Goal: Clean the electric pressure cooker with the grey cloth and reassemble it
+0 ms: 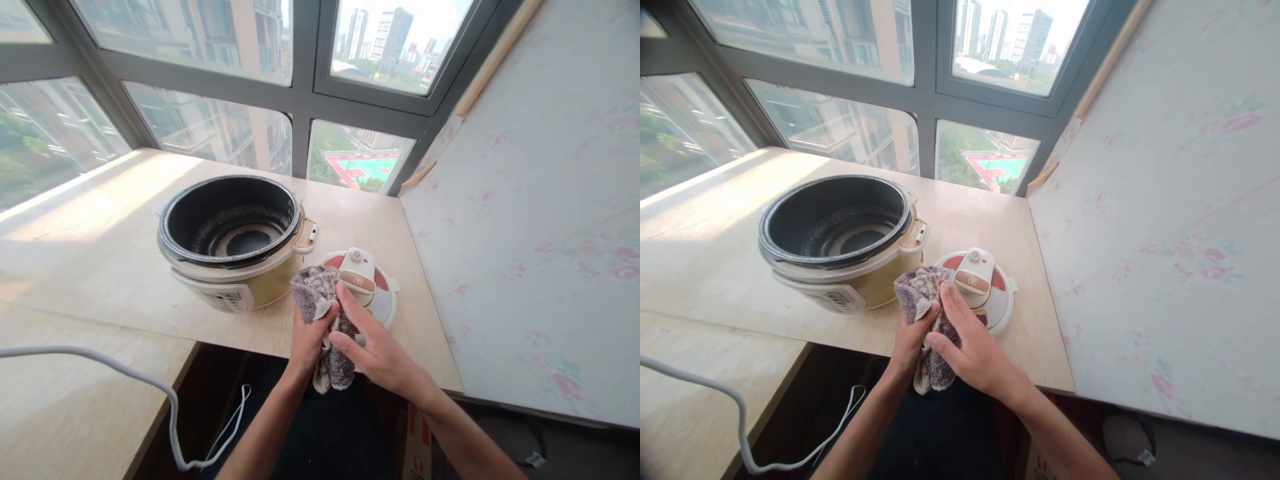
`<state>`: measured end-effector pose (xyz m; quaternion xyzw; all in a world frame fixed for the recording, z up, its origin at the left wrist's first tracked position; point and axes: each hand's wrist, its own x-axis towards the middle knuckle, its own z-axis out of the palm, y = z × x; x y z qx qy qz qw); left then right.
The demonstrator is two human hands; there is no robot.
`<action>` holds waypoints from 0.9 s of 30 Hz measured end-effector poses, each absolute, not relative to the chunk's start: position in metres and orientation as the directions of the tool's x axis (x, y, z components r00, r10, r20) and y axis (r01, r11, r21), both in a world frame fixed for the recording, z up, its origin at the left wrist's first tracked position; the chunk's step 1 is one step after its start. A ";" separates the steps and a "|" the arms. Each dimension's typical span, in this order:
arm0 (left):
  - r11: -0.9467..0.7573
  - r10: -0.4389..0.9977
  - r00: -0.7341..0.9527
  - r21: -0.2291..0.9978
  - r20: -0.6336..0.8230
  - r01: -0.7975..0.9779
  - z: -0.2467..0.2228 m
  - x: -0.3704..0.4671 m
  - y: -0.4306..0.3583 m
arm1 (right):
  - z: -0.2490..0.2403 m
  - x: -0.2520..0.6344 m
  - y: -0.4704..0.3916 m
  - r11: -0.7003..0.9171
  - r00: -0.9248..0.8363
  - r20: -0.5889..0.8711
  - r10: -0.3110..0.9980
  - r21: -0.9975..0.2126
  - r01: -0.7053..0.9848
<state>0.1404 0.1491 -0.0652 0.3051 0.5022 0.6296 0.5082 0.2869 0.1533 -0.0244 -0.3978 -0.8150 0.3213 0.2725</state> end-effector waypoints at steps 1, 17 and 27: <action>0.036 0.928 -0.346 0.958 -0.138 -0.283 -0.071 0.135 0.149 | -0.025 0.292 0.160 0.504 -0.518 0.217 0.828 -0.694 0.515; 0.104 0.965 -0.235 0.645 0.120 0.757 -0.075 0.149 0.214 | -0.093 0.314 0.236 0.560 -0.465 0.370 0.804 -0.209 0.802; 0.070 0.997 -0.068 0.596 -0.026 0.800 -0.062 0.151 0.290 | -0.096 0.321 0.244 0.580 -0.497 0.337 0.800 -0.218 0.785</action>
